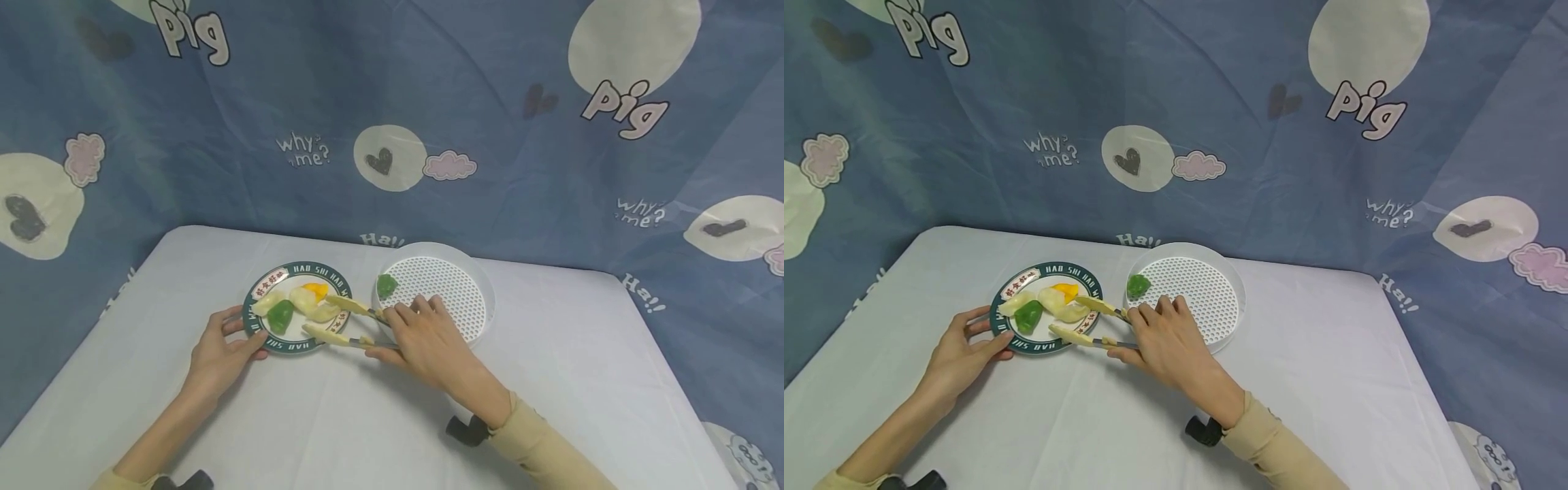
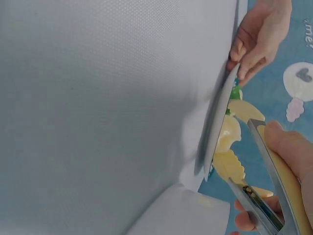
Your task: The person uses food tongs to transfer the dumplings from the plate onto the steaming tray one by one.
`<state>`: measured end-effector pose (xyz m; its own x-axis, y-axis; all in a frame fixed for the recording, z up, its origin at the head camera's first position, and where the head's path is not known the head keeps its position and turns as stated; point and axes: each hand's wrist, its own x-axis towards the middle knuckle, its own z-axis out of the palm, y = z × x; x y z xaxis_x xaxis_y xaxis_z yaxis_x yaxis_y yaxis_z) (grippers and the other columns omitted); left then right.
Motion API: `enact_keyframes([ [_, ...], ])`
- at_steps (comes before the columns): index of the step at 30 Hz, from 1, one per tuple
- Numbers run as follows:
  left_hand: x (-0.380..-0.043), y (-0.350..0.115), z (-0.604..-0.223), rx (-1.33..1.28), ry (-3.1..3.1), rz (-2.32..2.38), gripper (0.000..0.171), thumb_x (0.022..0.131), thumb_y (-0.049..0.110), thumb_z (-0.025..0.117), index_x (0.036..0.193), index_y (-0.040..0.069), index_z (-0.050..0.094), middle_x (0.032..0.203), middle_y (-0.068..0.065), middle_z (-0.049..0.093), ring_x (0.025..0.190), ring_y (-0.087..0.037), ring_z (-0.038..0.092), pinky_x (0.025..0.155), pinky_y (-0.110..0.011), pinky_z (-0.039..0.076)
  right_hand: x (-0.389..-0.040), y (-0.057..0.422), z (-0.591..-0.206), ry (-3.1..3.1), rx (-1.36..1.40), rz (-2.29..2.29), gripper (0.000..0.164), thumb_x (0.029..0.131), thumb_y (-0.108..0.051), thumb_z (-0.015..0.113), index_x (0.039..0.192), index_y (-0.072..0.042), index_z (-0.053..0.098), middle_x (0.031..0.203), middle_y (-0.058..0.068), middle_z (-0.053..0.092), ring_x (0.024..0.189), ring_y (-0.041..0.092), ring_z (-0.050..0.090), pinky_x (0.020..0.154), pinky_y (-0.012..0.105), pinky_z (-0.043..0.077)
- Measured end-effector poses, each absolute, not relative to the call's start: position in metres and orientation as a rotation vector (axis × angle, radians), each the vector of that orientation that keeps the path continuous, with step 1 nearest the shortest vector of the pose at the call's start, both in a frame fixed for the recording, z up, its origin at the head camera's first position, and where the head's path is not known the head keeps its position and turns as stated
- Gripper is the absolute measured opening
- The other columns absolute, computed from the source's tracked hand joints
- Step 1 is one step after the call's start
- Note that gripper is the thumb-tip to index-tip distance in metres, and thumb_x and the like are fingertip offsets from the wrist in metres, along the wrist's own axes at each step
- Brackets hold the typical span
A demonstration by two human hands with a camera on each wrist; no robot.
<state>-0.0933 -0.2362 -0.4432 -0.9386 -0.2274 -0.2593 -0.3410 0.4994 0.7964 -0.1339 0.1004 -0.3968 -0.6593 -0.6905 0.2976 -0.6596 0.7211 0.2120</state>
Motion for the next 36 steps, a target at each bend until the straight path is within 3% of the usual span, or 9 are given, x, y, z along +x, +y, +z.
enact_keyframes([
  [27,-0.0946,-0.2379,-0.4447,-0.484,2.615,1.466,0.088,0.109,0.025,0.066,0.17,-0.003,0.01,0.159,-0.037,0.045,0.083,-0.007,0.08,0.074,-0.009,0.05,-0.1353,0.0944,-0.398,-2.534,1.075,-0.164,0.052,0.102,-0.066,0.061,0.123,-0.021,0.073,0.079,-0.01,0.062,0.078,0.018,0.054,0.079,0.036,0.039],
  [36,-0.0935,-0.2373,-0.4455,-0.5,2.598,1.457,0.089,0.108,0.027,0.065,0.171,-0.002,0.009,0.16,-0.034,0.047,0.084,-0.004,0.079,0.076,-0.007,0.044,-0.1353,0.0952,-0.3991,-2.551,1.082,-0.177,0.053,0.102,-0.067,0.06,0.125,-0.021,0.073,0.08,-0.011,0.063,0.076,0.018,0.053,0.077,0.035,0.036],
])
